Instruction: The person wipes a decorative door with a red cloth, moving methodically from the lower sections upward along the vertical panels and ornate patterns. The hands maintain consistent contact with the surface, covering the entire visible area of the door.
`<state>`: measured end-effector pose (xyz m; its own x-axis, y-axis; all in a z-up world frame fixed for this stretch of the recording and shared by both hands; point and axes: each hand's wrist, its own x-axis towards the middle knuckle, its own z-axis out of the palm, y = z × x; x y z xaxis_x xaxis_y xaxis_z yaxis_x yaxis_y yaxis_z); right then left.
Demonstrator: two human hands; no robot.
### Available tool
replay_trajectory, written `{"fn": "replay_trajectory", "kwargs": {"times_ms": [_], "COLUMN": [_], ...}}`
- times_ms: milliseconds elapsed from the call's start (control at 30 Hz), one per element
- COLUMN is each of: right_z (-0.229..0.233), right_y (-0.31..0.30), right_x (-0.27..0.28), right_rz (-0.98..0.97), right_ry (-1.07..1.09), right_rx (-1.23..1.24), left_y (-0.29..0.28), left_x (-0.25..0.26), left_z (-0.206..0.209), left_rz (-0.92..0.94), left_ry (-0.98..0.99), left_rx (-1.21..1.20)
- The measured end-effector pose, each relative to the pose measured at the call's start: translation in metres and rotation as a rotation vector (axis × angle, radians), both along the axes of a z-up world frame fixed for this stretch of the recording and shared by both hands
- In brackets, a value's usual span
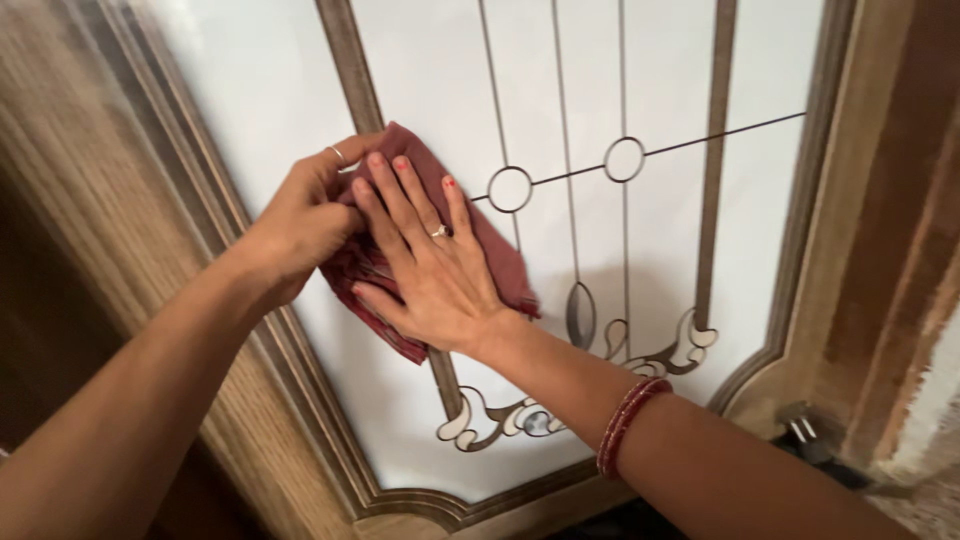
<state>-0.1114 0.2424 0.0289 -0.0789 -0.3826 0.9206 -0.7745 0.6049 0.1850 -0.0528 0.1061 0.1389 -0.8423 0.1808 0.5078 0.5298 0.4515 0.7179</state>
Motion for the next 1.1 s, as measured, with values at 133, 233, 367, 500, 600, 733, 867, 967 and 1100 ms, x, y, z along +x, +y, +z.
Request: {"fn": "replay_trajectory", "kwargs": {"times_ms": [133, 233, 367, 500, 600, 733, 867, 967, 1100], "right_z": [0.003, 0.008, 0.012, 0.011, 0.012, 0.023, 0.042, 0.050, 0.041], "right_y": [-0.020, -0.033, -0.038, -0.028, -0.024, -0.031, -0.051, -0.077, -0.098], "right_x": [-0.019, -0.029, -0.028, -0.025, -0.026, -0.027, -0.022, -0.013, -0.004], "right_rz": [-0.116, -0.145, -0.241, -0.074, -0.075, -0.128, -0.284, -0.217, -0.223], "right_ry": [-0.006, 0.004, -0.055, -0.079, -0.024, 0.104, 0.163, 0.109, 0.132], "right_rx": [0.050, 0.045, 0.139, 0.157, 0.145, 0.096, 0.084, 0.064, 0.148], "left_y": [-0.001, 0.008, 0.017, 0.010, -0.007, -0.026, -0.037, -0.044, -0.051], "left_x": [0.006, 0.008, 0.008, 0.003, 0.003, 0.006, 0.013, 0.018, 0.029], "left_z": [0.000, -0.009, -0.032, -0.049, -0.058, -0.060, -0.056, -0.054, -0.064], "left_rz": [0.263, 0.547, 0.646, 0.726, 0.821, 0.757, 0.780, 0.821, 0.872], "left_ry": [0.173, 0.351, 0.688, 0.690, 0.929, 0.836, 0.844, 0.808, 0.776], "left_rx": [-0.201, -0.367, -0.501, -0.471, -0.658, -0.687, -0.679, -0.687, -0.658]}}
